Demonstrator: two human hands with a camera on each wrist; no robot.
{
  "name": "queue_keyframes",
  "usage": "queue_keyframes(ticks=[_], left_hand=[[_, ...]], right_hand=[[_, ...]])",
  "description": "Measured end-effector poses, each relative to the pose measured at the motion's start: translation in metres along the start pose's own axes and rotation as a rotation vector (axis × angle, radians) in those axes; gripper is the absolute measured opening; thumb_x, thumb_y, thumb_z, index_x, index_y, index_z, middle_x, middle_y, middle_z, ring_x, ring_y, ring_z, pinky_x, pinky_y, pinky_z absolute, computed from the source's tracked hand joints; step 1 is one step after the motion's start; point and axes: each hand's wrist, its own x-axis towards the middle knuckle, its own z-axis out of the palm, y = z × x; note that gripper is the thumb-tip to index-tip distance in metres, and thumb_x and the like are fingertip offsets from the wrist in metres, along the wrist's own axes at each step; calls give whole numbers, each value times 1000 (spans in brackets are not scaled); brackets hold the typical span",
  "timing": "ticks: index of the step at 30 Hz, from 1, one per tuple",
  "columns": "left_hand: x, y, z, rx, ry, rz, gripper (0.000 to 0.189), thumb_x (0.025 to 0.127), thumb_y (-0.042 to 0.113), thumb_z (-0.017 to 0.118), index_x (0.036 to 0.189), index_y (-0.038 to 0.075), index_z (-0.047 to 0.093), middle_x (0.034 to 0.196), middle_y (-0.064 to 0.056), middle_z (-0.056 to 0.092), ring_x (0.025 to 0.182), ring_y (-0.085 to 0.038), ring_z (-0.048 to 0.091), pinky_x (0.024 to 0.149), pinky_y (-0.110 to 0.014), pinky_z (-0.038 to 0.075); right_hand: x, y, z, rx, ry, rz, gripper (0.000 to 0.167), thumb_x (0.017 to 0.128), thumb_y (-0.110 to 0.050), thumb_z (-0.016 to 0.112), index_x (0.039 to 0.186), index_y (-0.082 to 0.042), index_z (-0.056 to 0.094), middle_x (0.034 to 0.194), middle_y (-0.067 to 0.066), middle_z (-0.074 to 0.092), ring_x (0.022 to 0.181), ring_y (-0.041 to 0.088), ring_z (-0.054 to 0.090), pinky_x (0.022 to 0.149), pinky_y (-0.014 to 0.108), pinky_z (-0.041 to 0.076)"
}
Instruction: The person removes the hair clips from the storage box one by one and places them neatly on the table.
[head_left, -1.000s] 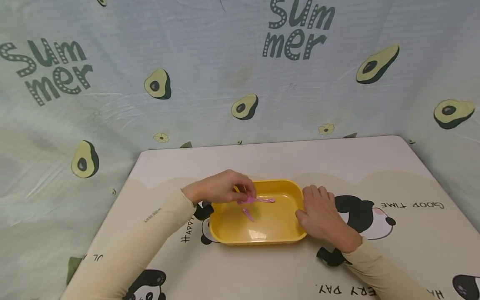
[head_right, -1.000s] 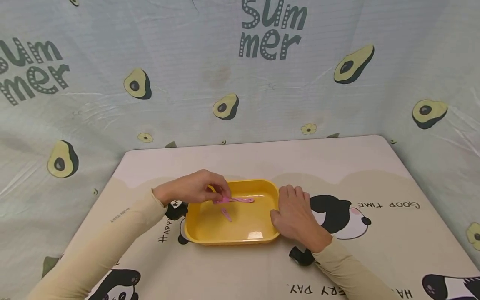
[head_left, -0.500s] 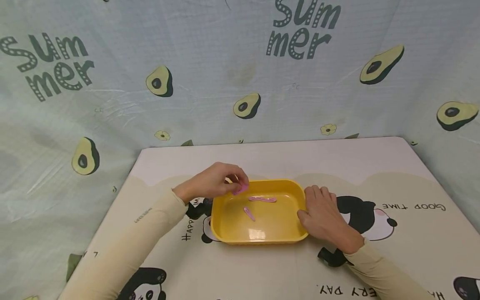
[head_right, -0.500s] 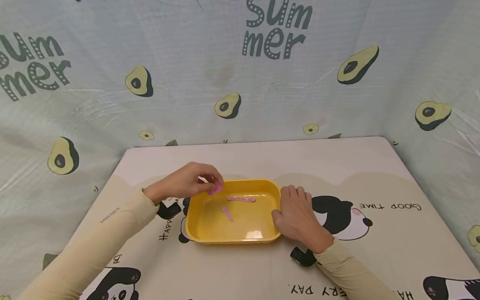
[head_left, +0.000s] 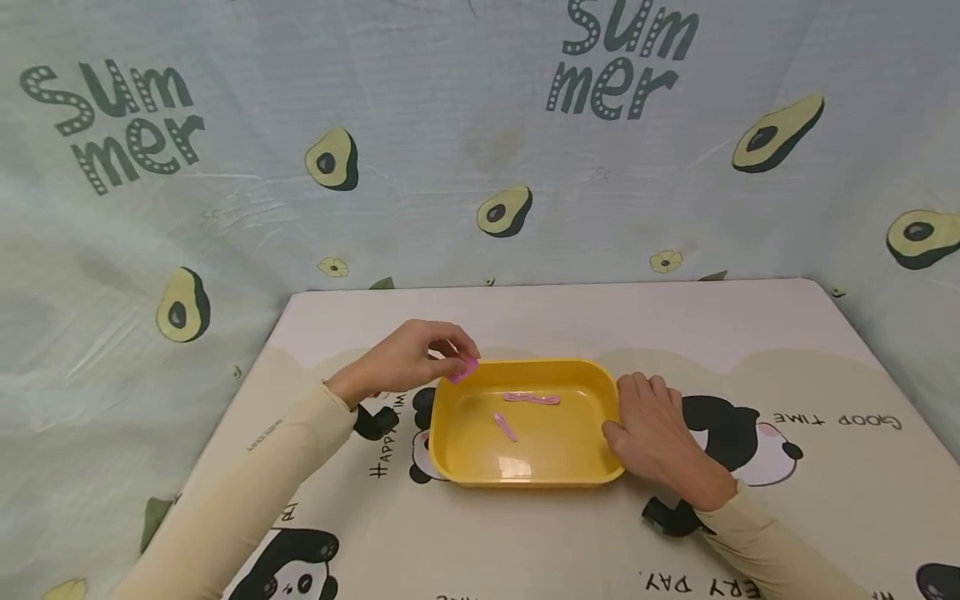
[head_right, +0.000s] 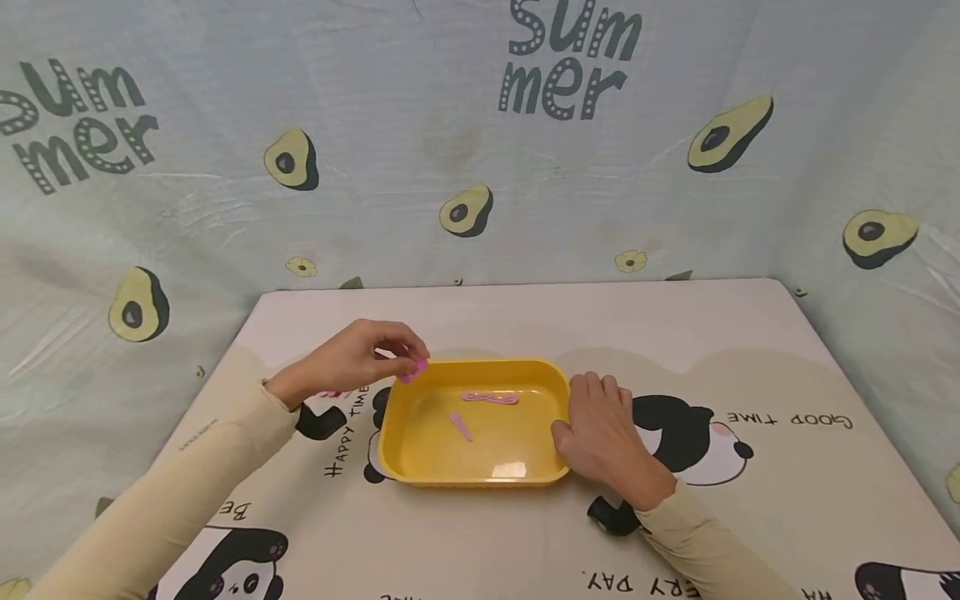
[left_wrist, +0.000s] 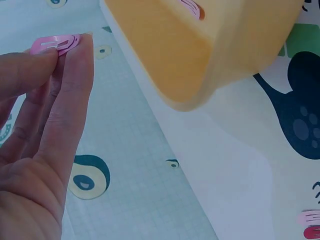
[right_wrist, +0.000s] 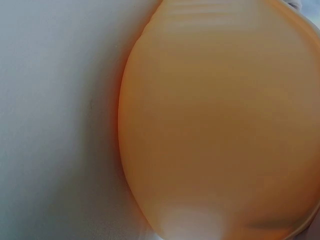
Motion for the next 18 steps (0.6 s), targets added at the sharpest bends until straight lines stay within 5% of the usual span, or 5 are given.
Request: queue_keyframes(ticks=[18], left_hand=[[-27, -26, -9, -63, 134, -134, 17, 98, 6, 66, 113, 9, 72, 114, -12, 72, 98, -23, 75, 86, -34, 64]], right_hand=[[0, -1, 0, 4, -8, 4, 31, 90, -16, 55, 115, 3, 52, 94, 8, 45, 90, 28, 36, 79, 41, 25]])
